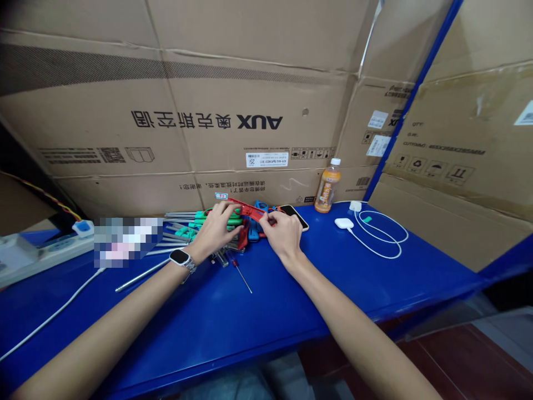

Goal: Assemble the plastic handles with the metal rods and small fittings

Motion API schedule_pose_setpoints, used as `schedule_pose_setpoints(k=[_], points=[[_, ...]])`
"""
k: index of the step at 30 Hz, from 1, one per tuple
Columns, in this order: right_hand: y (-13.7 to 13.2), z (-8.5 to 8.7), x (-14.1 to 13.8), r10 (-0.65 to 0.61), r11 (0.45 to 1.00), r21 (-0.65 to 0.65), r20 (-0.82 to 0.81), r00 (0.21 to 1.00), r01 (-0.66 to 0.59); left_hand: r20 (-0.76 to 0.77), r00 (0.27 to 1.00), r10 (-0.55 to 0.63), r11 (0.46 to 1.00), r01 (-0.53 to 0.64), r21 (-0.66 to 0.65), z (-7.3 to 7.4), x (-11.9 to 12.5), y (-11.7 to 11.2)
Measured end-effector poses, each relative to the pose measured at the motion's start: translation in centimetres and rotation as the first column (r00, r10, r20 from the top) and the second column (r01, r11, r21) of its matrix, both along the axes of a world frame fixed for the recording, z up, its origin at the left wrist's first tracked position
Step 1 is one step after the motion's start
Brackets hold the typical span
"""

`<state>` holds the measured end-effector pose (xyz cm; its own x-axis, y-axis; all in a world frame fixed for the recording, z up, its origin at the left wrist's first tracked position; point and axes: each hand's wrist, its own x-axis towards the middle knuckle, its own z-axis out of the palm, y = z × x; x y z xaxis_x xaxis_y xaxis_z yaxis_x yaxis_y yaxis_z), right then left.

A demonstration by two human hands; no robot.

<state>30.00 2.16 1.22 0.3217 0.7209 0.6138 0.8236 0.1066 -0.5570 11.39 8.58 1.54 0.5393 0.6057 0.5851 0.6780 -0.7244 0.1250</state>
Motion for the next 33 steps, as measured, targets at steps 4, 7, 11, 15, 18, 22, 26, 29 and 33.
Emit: schedule_pose_setpoints(k=[4, 7, 11, 15, 18, 22, 26, 29, 33], points=[[-0.6, -0.4, -0.2, 0.185, 0.982, 0.074, -0.241, 0.953, -0.172, 0.039, 0.998, -0.057, 0.991, 0.052, 0.120, 1.1, -0.7, -0.7], [-0.8, -0.8, -0.7, 0.347, 0.935, 0.060, -0.340, 0.874, -0.348, 0.016, 0.999, -0.049, 0.983, 0.045, 0.176, 1.7, -3.0, -1.6], [-1.4, -0.9, -2.1, 0.495, 0.826, -0.117, -0.319, 0.808, -0.552, -0.154, 0.987, -0.045, 0.977, 0.076, 0.198, 1.6, -8.1, -4.1], [-3.0, -0.7, -4.3, 0.561, 0.753, -0.401, -0.023, 0.828, -0.521, -0.211, 0.958, -0.195, 0.977, 0.208, 0.038, 0.5, -12.6, -7.9], [-4.2, -0.6, -5.8, 0.595, 0.756, -0.505, 0.265, 0.758, -0.417, -0.192, 0.951, -0.243, 0.969, 0.230, -0.088, -0.4, -14.2, -10.2], [-4.9, -0.7, -6.7, 0.643, 0.747, -0.544, 0.445, 0.624, -0.382, -0.182, 0.950, -0.255, 0.953, 0.215, -0.213, -1.4, -14.5, -11.8], [-4.6, -0.9, -6.3, 0.660, 0.726, -0.572, 0.423, 0.622, -0.382, -0.100, 0.966, -0.239, 0.933, 0.200, -0.298, -1.6, -14.6, -11.8], [-4.0, -0.9, -6.0, 0.651, 0.701, -0.585, 0.292, 0.701, -0.407, 0.005, 0.992, -0.124, 0.951, 0.120, -0.286, -1.2, -14.9, -10.4], [-2.4, -0.4, -6.8, 0.589, 0.713, -0.555, 0.145, 0.795, -0.427, -0.104, 0.985, 0.140, 0.942, -0.165, -0.291, -0.3, -14.9, -6.9]])
